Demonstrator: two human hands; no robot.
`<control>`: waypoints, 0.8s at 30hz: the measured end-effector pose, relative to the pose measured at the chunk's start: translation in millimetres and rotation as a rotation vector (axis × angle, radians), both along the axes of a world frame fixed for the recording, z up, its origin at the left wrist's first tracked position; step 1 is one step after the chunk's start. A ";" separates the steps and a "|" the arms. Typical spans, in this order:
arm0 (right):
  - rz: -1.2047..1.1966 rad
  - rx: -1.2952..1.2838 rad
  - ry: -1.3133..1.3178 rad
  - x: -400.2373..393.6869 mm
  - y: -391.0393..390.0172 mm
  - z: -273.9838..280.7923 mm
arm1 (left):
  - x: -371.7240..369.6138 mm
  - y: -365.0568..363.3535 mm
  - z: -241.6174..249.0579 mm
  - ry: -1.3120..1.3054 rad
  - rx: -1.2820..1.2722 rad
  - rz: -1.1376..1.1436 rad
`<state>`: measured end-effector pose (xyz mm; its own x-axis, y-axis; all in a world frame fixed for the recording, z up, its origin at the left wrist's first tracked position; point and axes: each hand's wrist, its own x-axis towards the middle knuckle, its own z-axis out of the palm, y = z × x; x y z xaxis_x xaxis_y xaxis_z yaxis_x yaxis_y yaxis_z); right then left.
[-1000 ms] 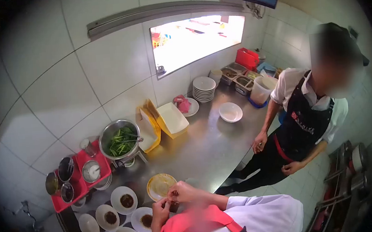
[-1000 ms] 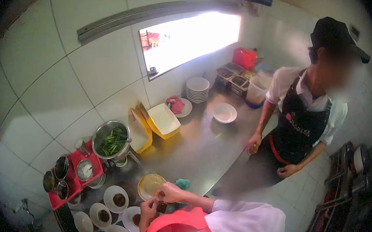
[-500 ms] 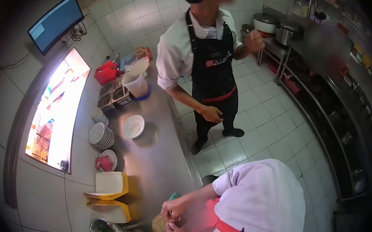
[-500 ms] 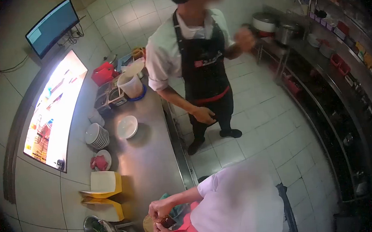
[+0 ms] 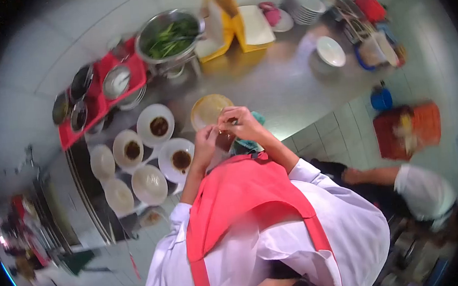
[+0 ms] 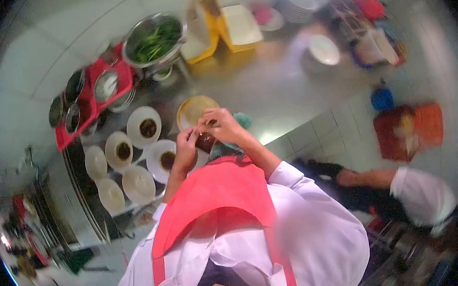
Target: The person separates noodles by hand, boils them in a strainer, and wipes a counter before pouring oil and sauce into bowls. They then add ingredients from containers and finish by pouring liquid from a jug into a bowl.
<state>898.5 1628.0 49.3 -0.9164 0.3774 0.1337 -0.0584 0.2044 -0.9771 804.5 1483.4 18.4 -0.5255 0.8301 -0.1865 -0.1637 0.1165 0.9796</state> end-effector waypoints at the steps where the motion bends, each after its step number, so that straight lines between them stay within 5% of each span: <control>1: 0.057 -0.014 -0.009 1.5 2.1 0.7 | 8.3 2.2 5.1 -0.204 0.065 0.045; 3: 0.061 0.083 -0.140 -2.3 1.7 3.7 | 6.9 -3.1 3.8 0.021 -0.006 0.078; 11: 0.070 0.126 -0.097 -22.4 1.8 -17.6 | -3.8 17.4 -51.2 -0.160 -0.093 0.338; 16: -0.139 -0.313 0.020 -20.9 3.6 -16.3 | -11.5 25.9 -66.3 -0.196 -0.200 0.455; 19: -0.209 -0.332 -0.052 -17.7 8.2 -9.9 | -15.6 26.1 -73.8 -0.291 -0.195 0.571; 21: -0.248 -0.300 -0.080 -13.7 9.9 -21.4 | -17.9 25.3 -80.6 0.024 -0.298 0.531; 24: -0.409 -0.478 0.024 -9.7 11.5 -29.5 | -16.1 27.3 -81.8 -0.046 -0.336 0.537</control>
